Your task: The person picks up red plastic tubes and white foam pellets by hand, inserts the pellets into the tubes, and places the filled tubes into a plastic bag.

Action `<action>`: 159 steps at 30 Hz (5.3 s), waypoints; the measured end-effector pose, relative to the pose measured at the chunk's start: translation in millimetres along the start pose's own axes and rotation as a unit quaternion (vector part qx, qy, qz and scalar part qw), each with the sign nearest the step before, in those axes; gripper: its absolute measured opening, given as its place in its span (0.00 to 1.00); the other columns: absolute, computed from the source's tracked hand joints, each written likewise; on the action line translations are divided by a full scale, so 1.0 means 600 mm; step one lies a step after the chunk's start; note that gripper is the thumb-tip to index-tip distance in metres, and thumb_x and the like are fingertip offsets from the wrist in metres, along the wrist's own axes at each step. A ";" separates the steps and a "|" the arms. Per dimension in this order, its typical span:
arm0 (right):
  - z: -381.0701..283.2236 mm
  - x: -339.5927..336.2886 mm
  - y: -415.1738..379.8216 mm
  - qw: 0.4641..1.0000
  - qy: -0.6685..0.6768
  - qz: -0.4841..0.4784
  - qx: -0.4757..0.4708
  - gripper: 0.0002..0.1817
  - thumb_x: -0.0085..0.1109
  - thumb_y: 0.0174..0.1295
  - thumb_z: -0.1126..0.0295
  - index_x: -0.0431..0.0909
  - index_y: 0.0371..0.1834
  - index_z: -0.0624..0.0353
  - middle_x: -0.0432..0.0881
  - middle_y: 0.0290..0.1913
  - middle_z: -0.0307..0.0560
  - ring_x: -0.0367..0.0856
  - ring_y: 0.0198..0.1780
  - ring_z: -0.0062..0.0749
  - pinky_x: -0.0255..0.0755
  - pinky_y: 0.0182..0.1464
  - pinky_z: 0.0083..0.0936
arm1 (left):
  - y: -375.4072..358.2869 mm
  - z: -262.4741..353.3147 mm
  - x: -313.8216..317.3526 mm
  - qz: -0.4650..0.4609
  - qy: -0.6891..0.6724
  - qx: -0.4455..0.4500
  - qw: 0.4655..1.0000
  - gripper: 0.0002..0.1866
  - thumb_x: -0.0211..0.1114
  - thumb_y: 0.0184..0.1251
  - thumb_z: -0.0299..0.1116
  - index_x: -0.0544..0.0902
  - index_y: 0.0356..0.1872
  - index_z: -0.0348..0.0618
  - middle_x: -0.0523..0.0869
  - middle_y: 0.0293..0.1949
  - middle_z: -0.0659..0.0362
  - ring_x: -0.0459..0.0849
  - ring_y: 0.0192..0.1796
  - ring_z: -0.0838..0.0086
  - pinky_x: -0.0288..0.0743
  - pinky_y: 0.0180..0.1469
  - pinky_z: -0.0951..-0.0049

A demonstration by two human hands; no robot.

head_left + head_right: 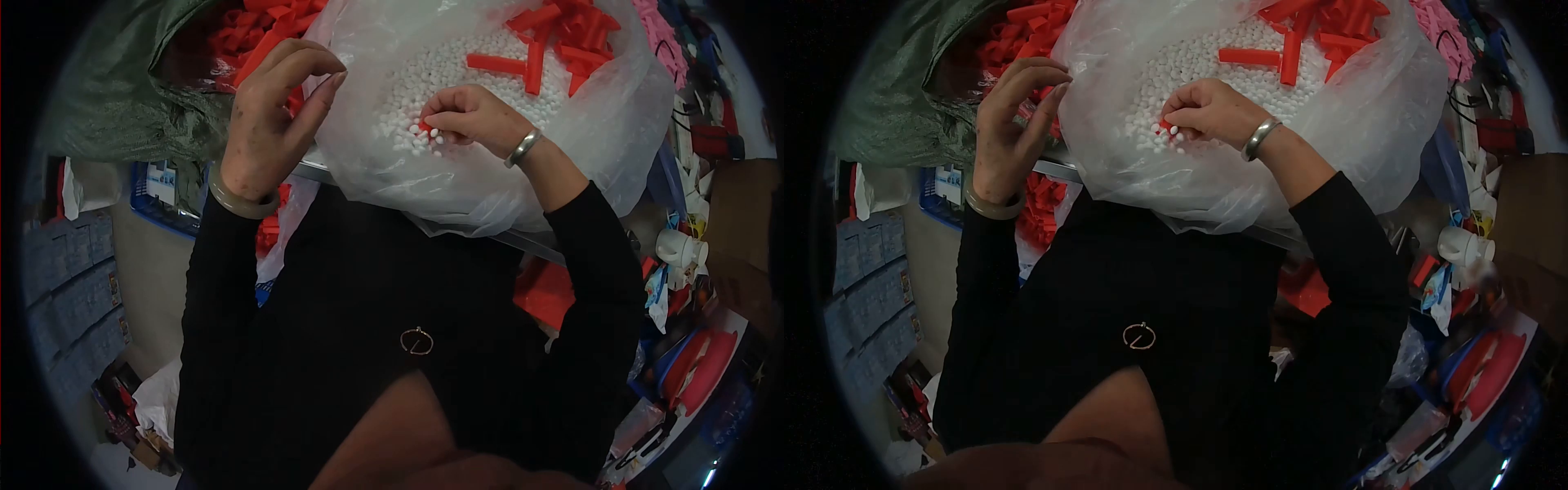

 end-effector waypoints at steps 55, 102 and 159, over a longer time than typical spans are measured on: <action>-0.158 -0.072 -0.109 0.917 -0.163 0.255 -0.259 0.07 0.62 0.64 0.71 0.82 0.41 0.62 0.83 0.33 0.40 0.80 0.32 0.18 0.75 0.34 0.14 | -0.005 -0.026 0.246 -0.108 -0.328 -0.146 0.927 0.13 0.63 0.67 0.31 0.77 0.49 0.37 0.83 0.33 0.56 0.79 0.36 0.75 0.75 0.42 0.73; -0.076 -0.137 -0.018 0.745 -0.603 0.261 -0.116 0.05 0.55 0.58 0.76 0.77 0.35 0.64 0.83 0.35 0.59 0.84 0.40 0.52 0.79 0.44 0.41 | -0.142 -0.109 -0.088 -0.066 0.051 -0.237 0.968 0.09 0.66 0.63 0.26 0.79 0.43 0.35 0.83 0.36 0.54 0.84 0.37 0.71 0.76 0.40 0.72; -0.169 -0.007 -0.115 0.823 -0.312 0.346 -0.326 0.17 0.58 0.59 0.77 0.75 0.53 0.66 0.79 0.50 0.58 0.81 0.45 0.48 0.75 0.48 0.34 | -0.103 -0.058 -0.019 -0.057 -0.107 -0.223 0.967 0.12 0.61 0.62 0.21 0.75 0.46 0.37 0.79 0.30 0.51 0.79 0.30 0.63 0.72 0.36 0.73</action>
Point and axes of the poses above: each hand's wrist, its own y-axis towards the middle knuckle, its own x-axis out of the palm, z = x × y, the point moved 9 cm from there along y, towards the middle knuckle
